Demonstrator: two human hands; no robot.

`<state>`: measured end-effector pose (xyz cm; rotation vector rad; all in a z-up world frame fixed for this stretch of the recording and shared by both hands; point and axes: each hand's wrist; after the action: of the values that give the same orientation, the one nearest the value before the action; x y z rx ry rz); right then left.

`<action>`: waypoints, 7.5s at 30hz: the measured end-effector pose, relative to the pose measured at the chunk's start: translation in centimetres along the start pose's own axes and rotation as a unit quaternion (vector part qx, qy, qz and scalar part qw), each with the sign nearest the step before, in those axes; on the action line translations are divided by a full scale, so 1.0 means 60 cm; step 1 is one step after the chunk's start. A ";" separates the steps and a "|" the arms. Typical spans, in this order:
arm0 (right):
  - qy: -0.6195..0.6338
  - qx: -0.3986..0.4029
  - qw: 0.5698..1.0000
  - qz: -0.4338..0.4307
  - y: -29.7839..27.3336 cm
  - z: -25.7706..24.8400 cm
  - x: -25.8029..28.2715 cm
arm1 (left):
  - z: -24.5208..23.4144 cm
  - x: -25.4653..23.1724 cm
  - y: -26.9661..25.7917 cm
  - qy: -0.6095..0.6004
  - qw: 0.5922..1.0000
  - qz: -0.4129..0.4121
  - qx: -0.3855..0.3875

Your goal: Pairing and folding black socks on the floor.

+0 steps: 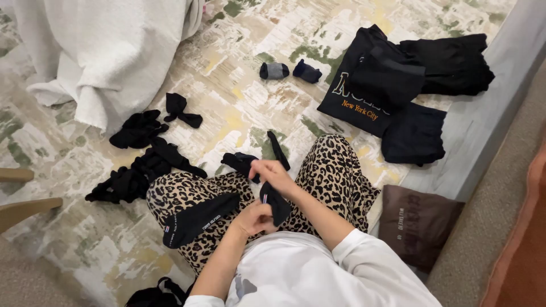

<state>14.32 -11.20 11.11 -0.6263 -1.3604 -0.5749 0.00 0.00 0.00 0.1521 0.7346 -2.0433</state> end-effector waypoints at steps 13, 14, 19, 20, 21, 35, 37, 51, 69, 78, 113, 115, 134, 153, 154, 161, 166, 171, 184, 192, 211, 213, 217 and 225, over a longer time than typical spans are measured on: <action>-0.052 0.030 0.998 -0.030 -0.021 -0.033 0.009 | 0.150 -0.143 -0.102 0.130 0.971 0.160 -0.123; 0.010 0.023 0.999 -0.038 -0.021 -0.030 0.009 | 0.139 -0.141 -0.095 0.136 0.950 0.214 -0.185; 0.168 -0.051 0.983 -0.059 -0.026 -0.051 0.035 | 0.087 -0.145 -0.087 0.171 0.875 0.355 -0.282; 0.244 -0.065 0.966 -0.050 -0.027 -0.058 0.042 | 0.087 -0.149 -0.093 0.154 0.874 0.358 -0.291; 0.320 -0.079 0.943 -0.039 -0.030 -0.064 0.049 | 0.087 -0.151 -0.099 0.138 0.872 0.359 -0.301; -0.010 -0.085 0.996 -0.008 -0.014 -0.099 0.018 | 0.148 -0.172 -0.161 0.166 0.880 0.414 -0.161; -0.039 -0.046 0.997 -0.043 -0.029 -0.065 0.105 | 0.170 -0.168 -0.166 0.275 0.873 0.355 -0.188; 0.132 0.257 0.941 0.178 -0.087 -0.020 0.082 | 0.235 -0.158 -0.264 0.609 0.732 0.197 -0.232; -0.158 0.326 0.923 0.126 -0.075 -0.047 0.044 | 0.173 -0.098 -0.370 0.548 0.706 0.337 -0.296; -0.085 0.354 0.906 0.216 -0.093 -0.002 -0.003 | 0.133 -0.028 -0.447 0.393 0.867 0.184 -0.245; -0.185 0.184 0.963 0.065 0.031 0.087 -0.071 | -0.012 -0.120 -0.349 0.450 0.677 0.345 -0.469; -0.090 0.180 0.971 0.128 0.029 0.069 -0.041 | 0.021 -0.139 -0.342 0.278 0.827 0.311 -0.378; -0.043 0.010 0.999 0.025 -0.070 0.057 0.048 | 0.117 -0.040 -0.065 0.324 0.792 0.419 -0.302; 0.133 -0.061 0.987 0.060 -0.124 0.083 0.027 | 0.082 -0.027 -0.152 -0.071 0.916 0.353 -0.176; 0.131 -0.063 0.987 0.062 -0.128 0.081 0.026 | 0.081 -0.036 -0.149 -0.073 0.917 0.352 -0.176; 0.428 0.138 0.831 0.329 -0.173 0.013 -0.100 | 0.065 -0.007 -0.083 0.154 0.943 0.257 -0.142; 0.429 0.201 0.853 0.218 -0.163 -0.038 -0.065 | 0.142 -0.065 -0.133 0.015 0.964 0.225 -0.137; 0.332 0.141 0.890 0.278 -0.162 -0.056 -0.048 | 0.117 -0.007 -0.127 0.199 0.916 0.311 -0.155; -0.125 0.021 0.979 0.162 -0.078 -0.087 0.042 | 0.127 -0.058 -0.084 0.332 0.888 0.245 -0.202; -0.181 -0.184 0.966 0.013 0.095 -0.206 -0.038 | 0.072 -0.147 -0.019 0.732 0.565 0.248 -0.290; -0.332 0.017 0.922 -0.201 0.214 0.058 -0.083 | 0.005 -0.314 -0.176 0.196 0.864 0.343 -0.313; 0.061 0.155 0.984 0.062 0.191 0.083 -0.043 | 0.030 -0.309 -0.191 0.124 0.889 0.364 -0.248; 0.155 0.225 0.957 0.094 0.135 0.129 0.037 | 0.055 -0.291 -0.202 0.065 0.897 0.374 -0.227; 0.126 0.107 0.974 0.158 0.063 0.097 0.024 | 0.049 -0.257 -0.206 0.005 0.849 0.421 -0.320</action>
<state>13.09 -4.44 12.80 -0.5586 -1.0405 -0.2373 -0.78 14.51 13.71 0.0738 1.0789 -0.9025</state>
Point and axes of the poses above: each hand's wrist, its own y-axis towards the middle knuckle, its own z-axis out of the palm, x = y × z, and after that the axes turned 1 degree about z, right-handed
